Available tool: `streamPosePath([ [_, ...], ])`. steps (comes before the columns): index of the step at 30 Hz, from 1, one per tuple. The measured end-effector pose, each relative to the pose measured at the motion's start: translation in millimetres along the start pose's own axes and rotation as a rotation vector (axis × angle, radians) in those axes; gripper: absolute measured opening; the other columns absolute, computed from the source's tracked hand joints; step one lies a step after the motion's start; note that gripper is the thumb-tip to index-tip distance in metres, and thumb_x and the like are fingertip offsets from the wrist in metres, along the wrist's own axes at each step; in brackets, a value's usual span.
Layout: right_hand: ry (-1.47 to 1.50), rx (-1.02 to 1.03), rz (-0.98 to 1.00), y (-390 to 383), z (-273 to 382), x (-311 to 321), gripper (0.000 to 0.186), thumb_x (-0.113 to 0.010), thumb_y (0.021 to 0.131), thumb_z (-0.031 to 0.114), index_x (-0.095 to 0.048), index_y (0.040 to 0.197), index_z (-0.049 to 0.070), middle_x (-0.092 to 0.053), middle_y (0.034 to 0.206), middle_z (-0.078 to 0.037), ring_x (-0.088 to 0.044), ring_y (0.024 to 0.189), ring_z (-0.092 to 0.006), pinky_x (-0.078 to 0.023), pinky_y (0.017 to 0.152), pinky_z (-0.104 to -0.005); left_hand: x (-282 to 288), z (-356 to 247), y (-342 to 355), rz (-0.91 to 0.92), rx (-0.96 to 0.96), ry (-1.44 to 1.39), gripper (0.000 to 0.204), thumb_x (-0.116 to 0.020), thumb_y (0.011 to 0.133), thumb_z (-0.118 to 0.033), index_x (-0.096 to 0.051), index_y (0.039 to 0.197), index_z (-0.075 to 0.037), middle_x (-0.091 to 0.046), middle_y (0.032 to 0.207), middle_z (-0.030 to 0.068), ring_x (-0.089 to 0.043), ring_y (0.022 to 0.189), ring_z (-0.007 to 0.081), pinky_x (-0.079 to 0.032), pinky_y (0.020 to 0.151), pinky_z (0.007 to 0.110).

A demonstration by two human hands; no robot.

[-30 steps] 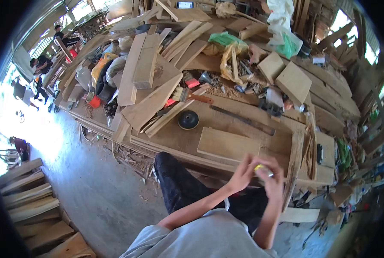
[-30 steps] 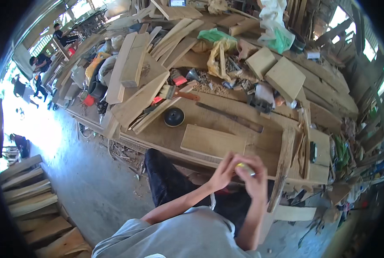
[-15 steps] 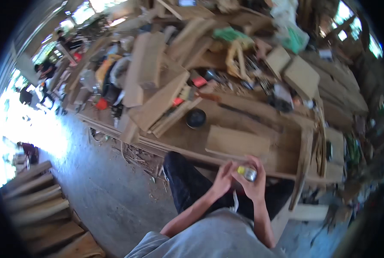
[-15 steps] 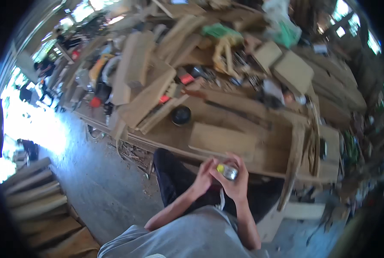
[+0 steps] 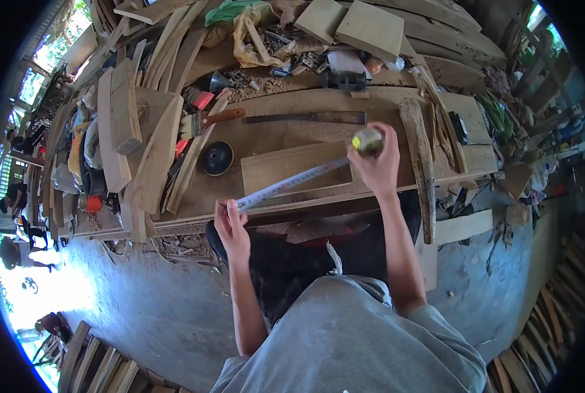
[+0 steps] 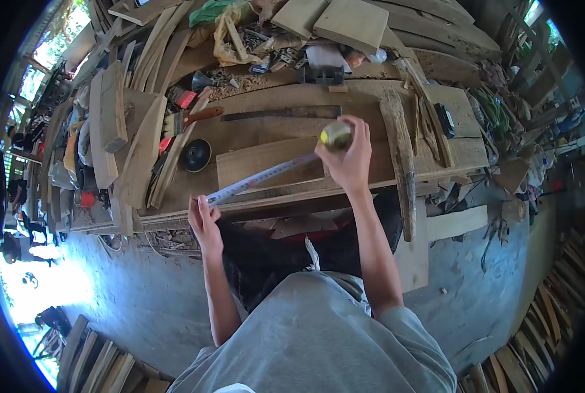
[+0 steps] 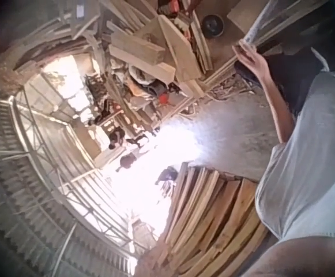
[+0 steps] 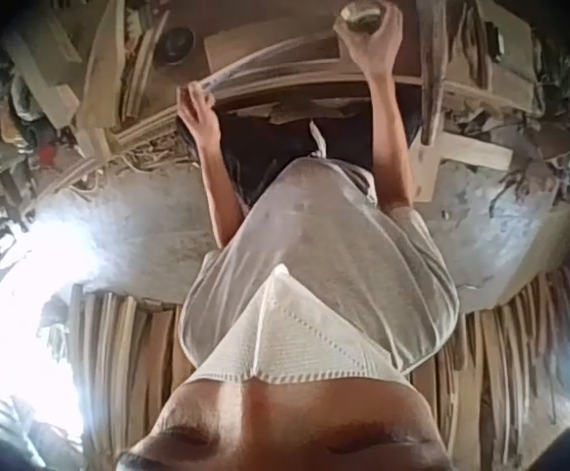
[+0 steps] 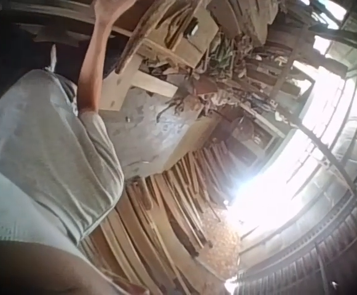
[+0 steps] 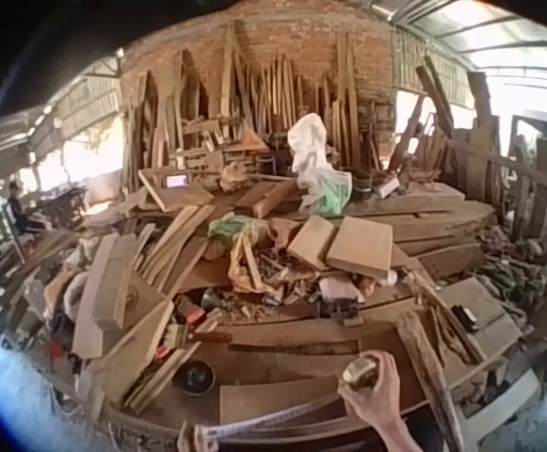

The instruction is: Measuring, carving with a chisel and mallet, sanding, and brushing a wood block on a workbench.

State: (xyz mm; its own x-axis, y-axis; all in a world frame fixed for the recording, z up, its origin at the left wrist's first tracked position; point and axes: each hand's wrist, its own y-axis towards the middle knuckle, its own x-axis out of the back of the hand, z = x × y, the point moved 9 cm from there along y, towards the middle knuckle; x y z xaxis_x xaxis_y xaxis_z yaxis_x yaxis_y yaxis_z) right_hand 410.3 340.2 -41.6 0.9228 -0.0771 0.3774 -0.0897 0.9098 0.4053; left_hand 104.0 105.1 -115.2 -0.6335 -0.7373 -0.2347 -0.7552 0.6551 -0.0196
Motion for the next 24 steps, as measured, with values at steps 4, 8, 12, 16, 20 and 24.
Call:
streamPosePath([
  [4, -0.025, 0.166, -0.032, 11.5, -10.2, -25.2, 0.063, -0.091, 0.079, 0.014, -0.060, 0.133, 0.005, -0.065, 0.117, -0.015, -0.068, 0.105, -0.0303, -0.054, 0.095, -0.0405, 13.2, 23.9, 17.7, 0.173, 0.065, 0.385, 0.027, -0.058, 0.114, -0.026, -0.055, 0.097, -0.006, -0.048, 0.074, -0.0024, -0.045, 0.065, 0.0039, -0.037, 0.057, 0.025],
  [8, 0.128, 0.102, 0.065, 13.2, -28.0, -36.2, 0.056, -0.091, 0.084, 0.015, -0.060, 0.130, 0.005, -0.067, 0.111, -0.010, -0.066, 0.099, -0.0194, -0.055, 0.091, -0.0332, 15.7, 16.4, 25.1, 0.130, -0.125, 0.654, 0.030, -0.055, 0.115, -0.029, -0.056, 0.098, -0.005, -0.043, 0.072, -0.0041, -0.038, 0.059, 0.0029, -0.030, 0.049, 0.025],
  [12, 0.080, 0.139, 0.058, 17.6, -23.7, -35.5, 0.058, -0.093, 0.083, 0.016, -0.061, 0.131, 0.007, -0.068, 0.113, -0.008, -0.068, 0.100, -0.0182, -0.055, 0.091, -0.0327, 11.2, 8.4, 27.1, 0.189, -0.072, 0.712, 0.026, -0.059, 0.113, -0.025, -0.060, 0.104, 0.000, -0.063, 0.079, 0.0082, -0.057, 0.070, 0.0105, -0.045, 0.059, 0.029],
  [16, 0.078, 0.133, 0.061, 20.7, -15.7, -29.7, 0.056, -0.091, 0.085, 0.016, -0.061, 0.132, 0.007, -0.069, 0.115, -0.007, -0.068, 0.098, -0.0160, -0.054, 0.087, -0.0316, 15.9, 20.6, 27.5, 0.197, -0.002, 0.660, 0.028, -0.059, 0.113, -0.027, -0.059, 0.102, -0.002, -0.058, 0.074, 0.0035, -0.055, 0.065, 0.0087, -0.043, 0.057, 0.028],
  [20, 0.067, 0.088, 0.070, 19.4, -25.0, -36.7, 0.057, -0.090, 0.085, 0.015, -0.059, 0.132, 0.007, -0.070, 0.115, -0.009, -0.071, 0.097, -0.0189, -0.056, 0.084, -0.0331, 7.9, 32.7, 19.9, 0.198, 0.184, 0.302, 0.028, -0.057, 0.114, -0.030, -0.056, 0.100, -0.006, -0.048, 0.069, -0.0041, -0.043, 0.055, 0.0008, -0.035, 0.045, 0.020],
  [24, 0.101, 0.104, 0.088, 15.0, -23.1, -40.3, 0.058, -0.089, 0.087, 0.013, -0.056, 0.134, 0.008, -0.070, 0.113, -0.009, -0.070, 0.094, -0.0172, -0.057, 0.081, -0.0318, 7.5, 26.8, 18.2, 0.173, 0.150, 0.314, 0.027, -0.057, 0.115, -0.030, -0.054, 0.100, -0.008, -0.042, 0.067, -0.0070, -0.034, 0.050, -0.0013, -0.030, 0.040, 0.018],
])
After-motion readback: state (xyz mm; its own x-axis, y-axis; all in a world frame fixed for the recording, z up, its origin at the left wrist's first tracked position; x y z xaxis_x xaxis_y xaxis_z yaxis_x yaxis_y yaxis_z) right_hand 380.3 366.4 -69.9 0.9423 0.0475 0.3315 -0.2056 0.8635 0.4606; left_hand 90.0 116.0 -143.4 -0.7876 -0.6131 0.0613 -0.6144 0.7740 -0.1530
